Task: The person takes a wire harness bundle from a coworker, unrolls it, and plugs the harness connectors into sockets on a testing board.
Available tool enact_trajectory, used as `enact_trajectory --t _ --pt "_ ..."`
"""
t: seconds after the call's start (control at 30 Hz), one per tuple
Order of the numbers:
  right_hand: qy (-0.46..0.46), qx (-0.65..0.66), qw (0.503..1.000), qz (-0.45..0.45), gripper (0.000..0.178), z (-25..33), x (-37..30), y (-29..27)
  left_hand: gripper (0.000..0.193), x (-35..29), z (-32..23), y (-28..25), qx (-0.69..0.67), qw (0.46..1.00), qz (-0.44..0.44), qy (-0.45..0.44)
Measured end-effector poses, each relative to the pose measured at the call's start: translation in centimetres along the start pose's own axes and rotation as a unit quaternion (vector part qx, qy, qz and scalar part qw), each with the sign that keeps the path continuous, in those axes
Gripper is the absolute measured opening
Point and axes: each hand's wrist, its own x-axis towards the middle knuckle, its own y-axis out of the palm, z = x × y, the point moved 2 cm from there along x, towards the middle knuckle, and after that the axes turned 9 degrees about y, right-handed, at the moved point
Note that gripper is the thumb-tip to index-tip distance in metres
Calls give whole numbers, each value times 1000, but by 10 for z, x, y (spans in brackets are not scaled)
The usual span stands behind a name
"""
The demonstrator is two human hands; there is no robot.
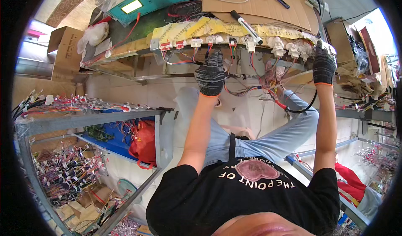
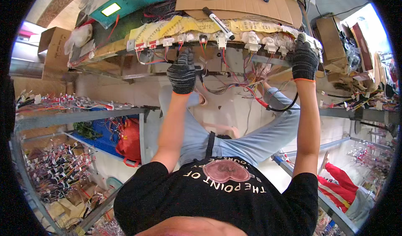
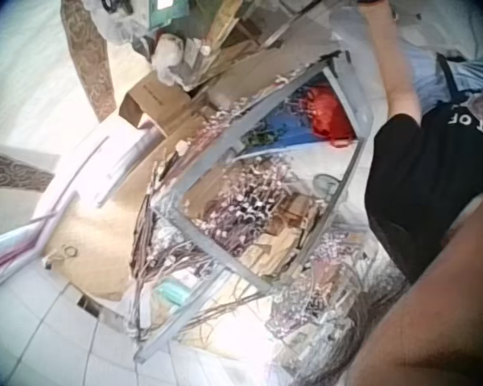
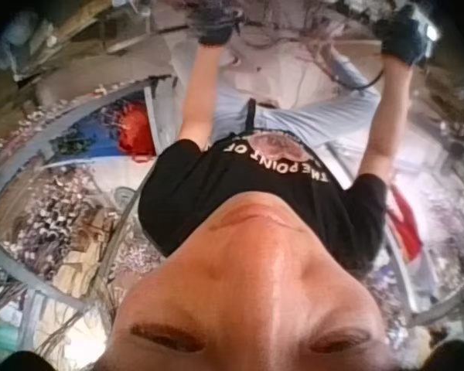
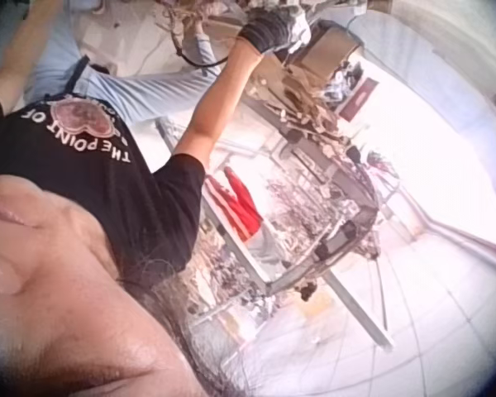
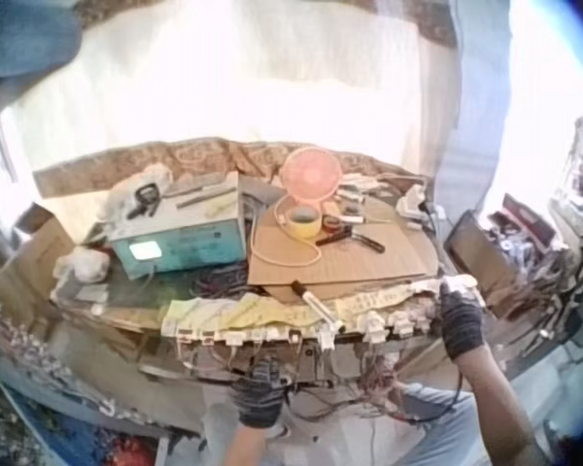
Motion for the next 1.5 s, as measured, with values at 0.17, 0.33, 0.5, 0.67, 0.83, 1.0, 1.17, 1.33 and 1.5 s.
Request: enact_trajectory --t 0.17,0.33,0.5,0.67,0.83,1.0,1.17,1.33,1.5 --pt "-31 -32 997 -56 80 -9 -3 13 15 10 -13 -7 41 988 -139 -62" --pt "11 24 1000 5 48 5 -8 -12 13 25 -20 -13 -1 989 -129 -72" --pt "13 19 1000 0 48 10 -5 -18 13 27 -8 -3 35 987 -131 -91" --pt "-46 89 992 -77 53 -6 -4 4 22 15 -7 0 109 989 -5 -98" --pt "31 121 992 6 74 -2 -5 6 36 5 -19 -13 31 985 -10 -170" --pt "39 80 996 5 62 11 -18 -26 33 1 -35 -41 -14 989 -94 -112" --pt "-49 12 998 -40 54 -16 7 8 28 -6 -46 -52 -80 987 -104 -91" --pt "-165 133 977 -22 44 -66 34 16 33 -20 -37 -54 -168 931 -188 -262" --pt "-63 154 961 -220 39 3 -36 -80 39 -50 46 -26 -339 817 -325 -334"
